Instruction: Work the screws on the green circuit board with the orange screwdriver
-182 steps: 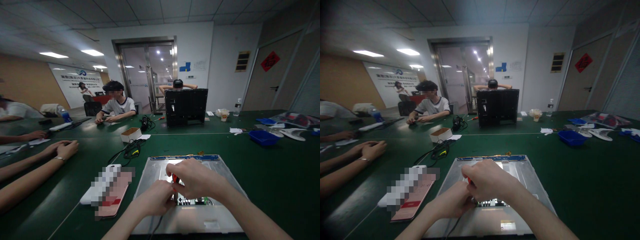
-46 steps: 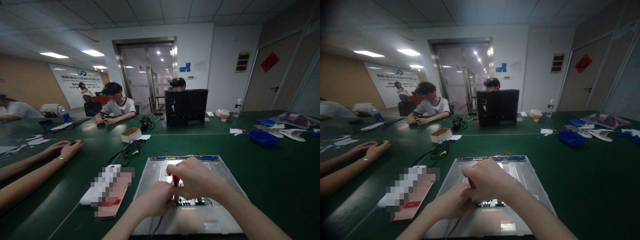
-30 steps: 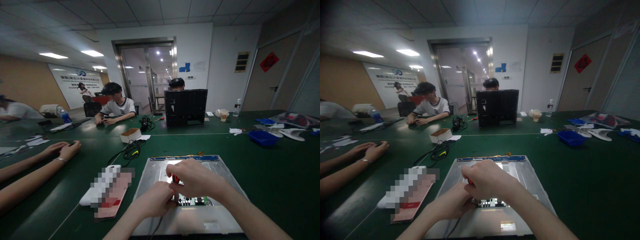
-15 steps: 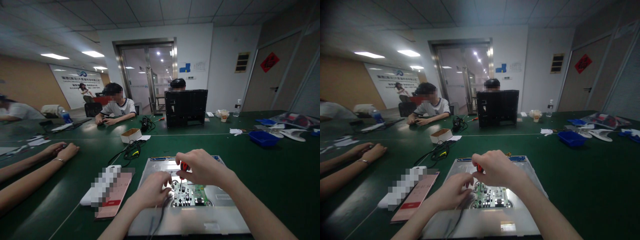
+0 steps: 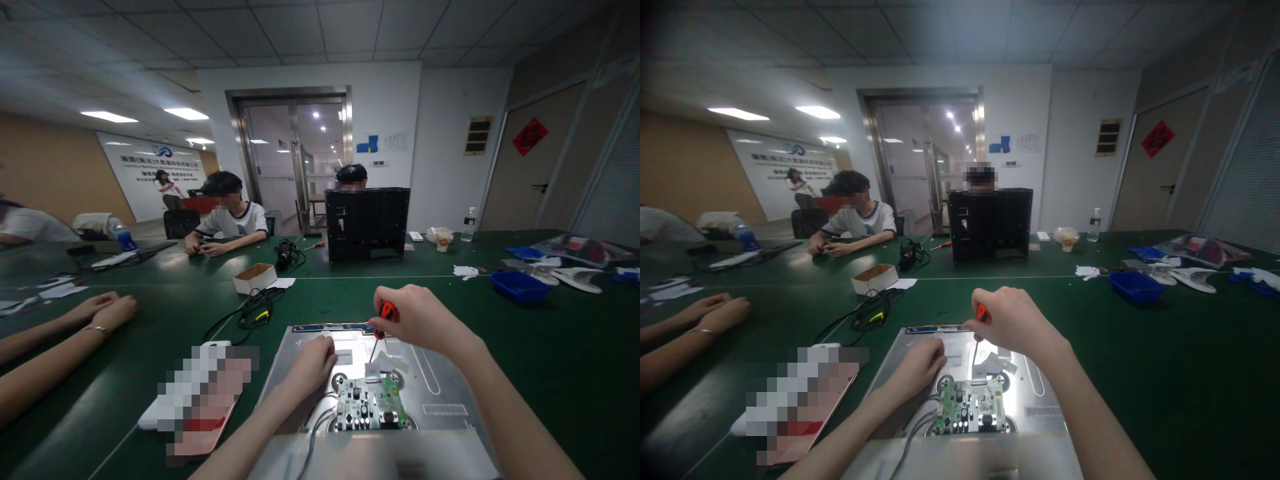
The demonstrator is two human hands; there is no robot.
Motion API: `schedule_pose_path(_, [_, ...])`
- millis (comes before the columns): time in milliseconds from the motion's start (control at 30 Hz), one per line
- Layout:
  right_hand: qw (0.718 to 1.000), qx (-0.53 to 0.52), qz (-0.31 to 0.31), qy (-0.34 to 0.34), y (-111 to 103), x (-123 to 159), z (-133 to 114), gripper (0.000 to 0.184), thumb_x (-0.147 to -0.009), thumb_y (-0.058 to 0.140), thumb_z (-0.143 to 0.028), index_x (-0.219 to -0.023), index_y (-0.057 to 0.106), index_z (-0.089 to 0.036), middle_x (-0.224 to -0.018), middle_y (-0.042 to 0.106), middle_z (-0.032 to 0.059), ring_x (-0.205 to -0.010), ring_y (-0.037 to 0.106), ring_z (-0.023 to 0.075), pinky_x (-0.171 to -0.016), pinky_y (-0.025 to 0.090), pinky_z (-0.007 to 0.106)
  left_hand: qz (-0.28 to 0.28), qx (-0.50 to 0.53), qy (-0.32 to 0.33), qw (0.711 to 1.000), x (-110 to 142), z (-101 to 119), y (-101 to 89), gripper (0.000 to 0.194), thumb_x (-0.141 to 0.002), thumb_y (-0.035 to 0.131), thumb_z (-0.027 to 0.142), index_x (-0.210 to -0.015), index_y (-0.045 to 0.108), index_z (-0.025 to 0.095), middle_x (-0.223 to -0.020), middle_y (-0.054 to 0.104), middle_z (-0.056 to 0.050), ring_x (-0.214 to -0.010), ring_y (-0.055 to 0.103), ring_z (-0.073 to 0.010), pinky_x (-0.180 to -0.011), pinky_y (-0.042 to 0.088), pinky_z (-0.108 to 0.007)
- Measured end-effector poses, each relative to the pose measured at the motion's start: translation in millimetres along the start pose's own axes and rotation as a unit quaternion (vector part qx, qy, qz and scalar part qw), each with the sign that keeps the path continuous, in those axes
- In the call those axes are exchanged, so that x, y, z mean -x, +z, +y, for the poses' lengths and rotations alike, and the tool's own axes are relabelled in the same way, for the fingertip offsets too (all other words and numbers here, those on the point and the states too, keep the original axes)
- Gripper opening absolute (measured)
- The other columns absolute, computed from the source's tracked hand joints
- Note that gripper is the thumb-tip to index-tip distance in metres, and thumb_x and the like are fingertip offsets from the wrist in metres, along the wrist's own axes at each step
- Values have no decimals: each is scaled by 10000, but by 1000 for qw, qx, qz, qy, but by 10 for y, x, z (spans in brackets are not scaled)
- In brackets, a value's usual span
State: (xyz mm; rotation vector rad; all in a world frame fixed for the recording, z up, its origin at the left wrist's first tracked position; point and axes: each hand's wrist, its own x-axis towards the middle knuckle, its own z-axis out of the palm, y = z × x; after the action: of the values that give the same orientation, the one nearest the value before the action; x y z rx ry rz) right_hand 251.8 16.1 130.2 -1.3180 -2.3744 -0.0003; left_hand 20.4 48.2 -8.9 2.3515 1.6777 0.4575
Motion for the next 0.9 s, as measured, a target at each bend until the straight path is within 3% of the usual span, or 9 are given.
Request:
schedule_pose_path(200, [997,-66,24,17,-28,28,184,188,-797,671,-402,-808,605,-226,-645,607,-15,-556,518,136,-512,331,255,-15,27,-5,1000,-36,-100,-21,130,-850,541,216,-726,540,179,-756,636,-34,-719,572,-197,-637,344,-261])
schedule_pose_path(333, [971,-231,31,50,52,56,417,188,-769,695,-387,-755,638,-207,-677,632,-14,-585,542,127,-540,387,250,-5,42,-1,999,-29,-71,-59,170,-872,528,245,-714,533,182,-704,617,-16,-687,559,-186,-610,321,-252])
schedule_pose_path(400, [925,-355,60,118,168,89,553,205,-699,754,-384,-745,679,-199,-719,653,-2,-603,558,131,-544,408,249,-8,58,7,998,-31,30,-78,155,-863,542,241,-720,544,180,-702,613,-11,-681,553,-178,-612,324,-248])
schedule_pose_path(433, [876,-447,65,169,245,114,618,241,-658,786,-390,-745,688,-188,-704,655,2,-585,561,131,-525,412,245,-11,69,17,997,-35,99,-83,140,-861,542,235,-733,554,178,-711,614,-9,-686,551,-175,-615,329,-245])
schedule_pose_path(467, [805,-541,88,229,331,147,676,295,-584,834,-386,-728,687,-174,-657,647,4,-552,560,133,-502,412,244,-15,81,28,996,-43,177,-84,117,-854,545,223,-748,562,177,-720,617,-8,-686,549,-171,-612,333,-241])
schedule_pose_path(500, [776,-570,97,252,423,187,727,344,-569,837,-427,-733,680,-169,-639,644,6,-535,562,133,-491,423,243,-23,93,45,994,-56,259,-79,71,-833,564,208,-772,574,175,-740,624,-8,-692,549,-169,-611,341,-236])
schedule_pose_path(600, [719,-614,126,300,696,337,828,422,-598,792,-545,-694,620,-172,-598,644,23,-462,528,109,-429,402,220,-48,111,85,989,-130,497,-28,50,-790,592,156,-834,614,164,-795,652,-18,-705,559,-164,-622,368,-228])
schedule_pose_path(733, [656,-652,148,350,949,518,884,386,-626,797,-495,-707,590,-178,-576,637,17,-403,490,85,-378,373,193,-94,87,137,982,-289,707,96,205,-761,548,55,-900,663,152,-862,690,-36,-756,603,-165,-650,406,-215])
schedule_pose_path(900, [625,-673,162,362,1043,595,929,378,-616,819,-454,-750,618,-164,-573,632,-4,-395,462,55,-365,346,157,-103,60,162,979,-401,802,237,280,-754,517,15,-926,684,161,-881,717,-54,-788,636,-196,-668,428,-234])
